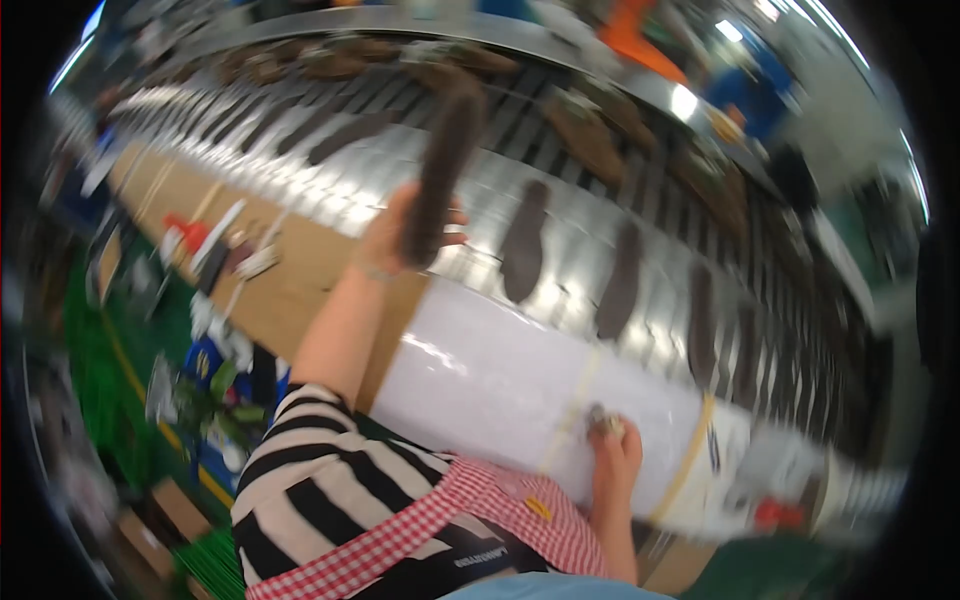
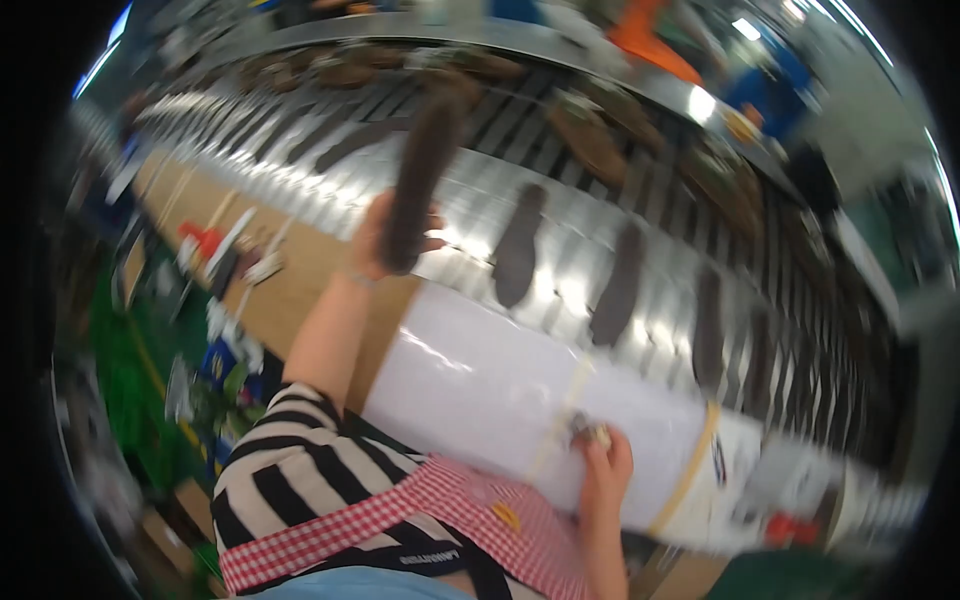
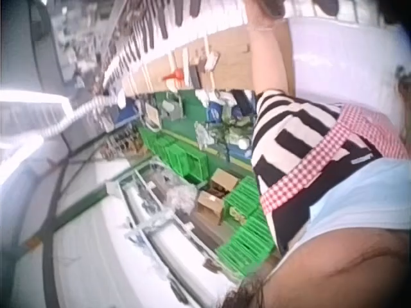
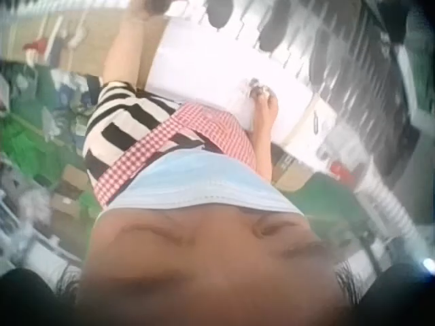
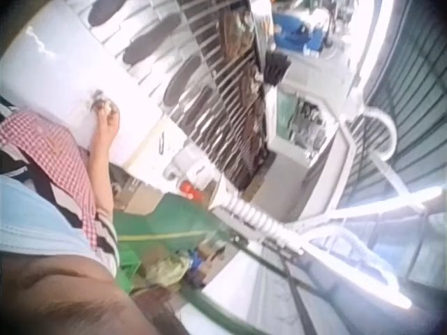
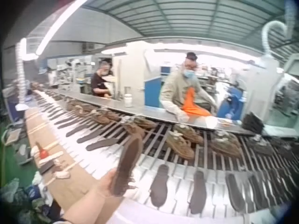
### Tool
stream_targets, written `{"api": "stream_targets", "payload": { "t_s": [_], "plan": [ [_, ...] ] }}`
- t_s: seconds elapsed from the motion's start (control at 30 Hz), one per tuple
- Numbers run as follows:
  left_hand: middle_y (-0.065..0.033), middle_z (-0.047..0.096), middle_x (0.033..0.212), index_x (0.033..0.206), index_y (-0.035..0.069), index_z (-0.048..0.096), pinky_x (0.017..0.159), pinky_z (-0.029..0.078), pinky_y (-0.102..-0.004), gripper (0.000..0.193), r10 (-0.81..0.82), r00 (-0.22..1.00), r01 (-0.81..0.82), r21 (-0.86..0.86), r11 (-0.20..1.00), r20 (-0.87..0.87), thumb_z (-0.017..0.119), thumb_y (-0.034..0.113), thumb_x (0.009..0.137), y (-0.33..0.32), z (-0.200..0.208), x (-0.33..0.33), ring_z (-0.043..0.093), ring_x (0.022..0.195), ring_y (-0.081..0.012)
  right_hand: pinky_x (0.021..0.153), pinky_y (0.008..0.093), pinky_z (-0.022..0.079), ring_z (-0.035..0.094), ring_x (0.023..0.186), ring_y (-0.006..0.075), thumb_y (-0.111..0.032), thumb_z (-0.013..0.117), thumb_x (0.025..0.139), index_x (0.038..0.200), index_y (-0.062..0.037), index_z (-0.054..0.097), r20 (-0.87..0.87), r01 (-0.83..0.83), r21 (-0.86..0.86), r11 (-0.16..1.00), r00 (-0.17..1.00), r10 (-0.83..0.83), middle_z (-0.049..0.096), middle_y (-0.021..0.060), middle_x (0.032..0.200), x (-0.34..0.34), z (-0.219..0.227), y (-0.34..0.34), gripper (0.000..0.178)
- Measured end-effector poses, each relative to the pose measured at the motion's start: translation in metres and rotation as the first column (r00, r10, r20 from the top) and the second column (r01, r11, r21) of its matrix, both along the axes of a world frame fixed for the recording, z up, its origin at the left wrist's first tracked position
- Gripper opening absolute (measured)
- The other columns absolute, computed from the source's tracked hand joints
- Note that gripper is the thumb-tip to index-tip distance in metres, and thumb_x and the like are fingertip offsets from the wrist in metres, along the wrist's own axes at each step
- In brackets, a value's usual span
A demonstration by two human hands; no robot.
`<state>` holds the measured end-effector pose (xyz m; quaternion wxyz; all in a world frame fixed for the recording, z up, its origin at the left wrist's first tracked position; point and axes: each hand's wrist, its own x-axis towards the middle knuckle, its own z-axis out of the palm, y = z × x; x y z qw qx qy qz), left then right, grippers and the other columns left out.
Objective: Apply adhesive to shoe soles and place them on a production line conveyor belt.
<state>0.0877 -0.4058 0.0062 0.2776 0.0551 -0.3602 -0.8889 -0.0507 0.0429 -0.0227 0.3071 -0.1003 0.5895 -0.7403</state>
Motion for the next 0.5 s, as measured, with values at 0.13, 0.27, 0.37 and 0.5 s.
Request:
{"api": "stream_targets", "payload": {
  "t_s": [0.13,0.27,0.37,0.5],
  "plan": [
    [-0.0220,0.035,0.157,0.156,0.005,0.028,0.079,0.053,-0.0412,0.079,-0.307,0.904,0.319,-0.008,0.948,-0.298,0.044,0.060,0.101,0.080,0.020,-0.022,0.053,0.086,-0.0238,0.100,0.0344,0.047,0.062,0.109,0.0184,-0.006,0.077,0.083,0.126,-0.0003,0.060,-0.251,0.009,0.150,0.989,0.968,0.029,0.066,0.0075,0.117,-0.012,0.031,0.034,0.046],
    [-0.0156,0.023,0.164,0.161,0.014,0.020,0.083,0.055,-0.0462,0.074,-0.431,0.833,0.490,0.101,0.866,-0.346,0.043,0.054,0.102,0.161,0.042,-0.051,0.054,0.088,-0.0232,0.098,0.0331,0.047,0.062,0.109,0.0183,-0.009,0.080,0.080,0.121,-0.0016,0.064,-0.707,0.490,0.389,0.780,0.702,-0.089,0.068,0.0088,0.114,-0.025,0.089,0.125,0.044],
    [-0.0136,0.019,0.165,0.161,0.015,0.019,0.089,0.055,-0.0543,0.070,-0.501,0.783,0.594,0.201,0.779,-0.369,0.039,0.052,0.104,0.202,0.034,-0.065,0.057,0.091,-0.0267,0.093,0.0390,0.048,0.062,0.106,0.0273,-0.009,0.080,0.077,0.114,-0.0036,0.067,-0.928,0.843,0.365,0.395,0.363,0.083,0.068,0.0119,0.106,-0.037,0.117,0.184,0.040],
    [-0.0119,0.015,0.166,0.161,0.017,0.018,0.096,0.053,-0.0605,0.066,-0.640,0.697,0.717,0.340,0.608,-0.325,0.030,0.052,0.106,0.252,0.024,-0.081,0.060,0.095,-0.0303,0.092,0.0438,0.047,0.060,0.105,0.0331,-0.011,0.080,0.075,0.111,-0.0049,0.068,-0.930,0.905,0.360,0.227,0.330,0.160,0.067,0.0132,0.104,-0.074,0.103,0.245,0.039]
  ]
}}
